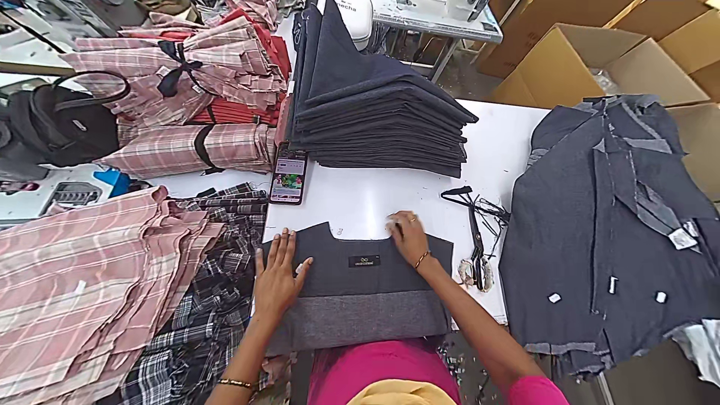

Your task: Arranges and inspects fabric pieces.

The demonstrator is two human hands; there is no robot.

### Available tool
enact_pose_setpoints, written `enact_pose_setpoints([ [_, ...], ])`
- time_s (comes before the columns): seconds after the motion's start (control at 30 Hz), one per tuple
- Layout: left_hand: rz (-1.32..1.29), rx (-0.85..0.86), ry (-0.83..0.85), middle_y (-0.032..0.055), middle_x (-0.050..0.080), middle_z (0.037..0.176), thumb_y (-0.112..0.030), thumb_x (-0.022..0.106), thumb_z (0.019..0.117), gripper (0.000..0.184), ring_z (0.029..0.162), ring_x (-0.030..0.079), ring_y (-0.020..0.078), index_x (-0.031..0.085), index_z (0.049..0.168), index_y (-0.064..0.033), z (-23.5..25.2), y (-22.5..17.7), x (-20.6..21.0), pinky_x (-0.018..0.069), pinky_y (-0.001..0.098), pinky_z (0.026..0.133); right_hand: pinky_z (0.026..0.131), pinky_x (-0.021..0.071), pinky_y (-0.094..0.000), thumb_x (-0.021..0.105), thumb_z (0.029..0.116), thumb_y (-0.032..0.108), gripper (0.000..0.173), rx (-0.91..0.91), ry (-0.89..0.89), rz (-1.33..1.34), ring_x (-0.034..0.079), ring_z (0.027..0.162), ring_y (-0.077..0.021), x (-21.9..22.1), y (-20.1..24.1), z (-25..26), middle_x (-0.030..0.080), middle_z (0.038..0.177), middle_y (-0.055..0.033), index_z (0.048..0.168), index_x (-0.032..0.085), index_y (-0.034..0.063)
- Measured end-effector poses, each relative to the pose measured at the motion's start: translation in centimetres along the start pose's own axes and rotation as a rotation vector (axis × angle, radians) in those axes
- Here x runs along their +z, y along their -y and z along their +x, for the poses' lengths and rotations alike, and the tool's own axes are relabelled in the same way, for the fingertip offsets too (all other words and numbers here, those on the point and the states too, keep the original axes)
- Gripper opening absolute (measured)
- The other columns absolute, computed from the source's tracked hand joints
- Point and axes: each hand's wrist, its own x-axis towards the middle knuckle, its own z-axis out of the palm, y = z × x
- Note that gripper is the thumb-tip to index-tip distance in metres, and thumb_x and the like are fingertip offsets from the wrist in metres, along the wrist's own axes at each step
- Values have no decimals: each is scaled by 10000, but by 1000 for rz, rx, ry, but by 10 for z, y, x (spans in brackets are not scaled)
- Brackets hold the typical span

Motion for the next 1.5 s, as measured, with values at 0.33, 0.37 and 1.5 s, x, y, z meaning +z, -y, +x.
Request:
enact_pose_setpoints([
  [0.33, -37, -66, -62, 353, 470, 1472, -605, 461, 984, 794, 1404, 389, 569, 528, 1431, 48, -8, -26, -26, 170, 782, 1126, 956, 500, -584, 549, 1024, 344, 288, -252, 256, -103, 642, 1193, -346, 15, 35, -123, 687, 1288, -88, 1228, 726, 244],
  [0.37, -102, -19, -17, 349, 568, 1356, -555, 574, 955, 696, 1313, 484, 576, 626, 1321, 35, -18, -51, -26, 251, 782, 1086, 958, 494, -584, 520, 1030, 394, 324, -228, 244, -144, 629, 1212, -356, 17, 34, -109, 668, 1327, -87, 1262, 709, 270],
  [1.5, 4, 226, 53, 42, 357, 1651, -663, 243, 1002, 810, 1530, 319, 289, 357, 1598, -127, -7, -83, 32, 162, 634, 1212, 1269, 124, -540, 329, 1004, 681, 876, 112, 260, -249, 179, 1581, -234, -25, -47, -69, 200, 1710, -79, 1634, 241, 78],
])
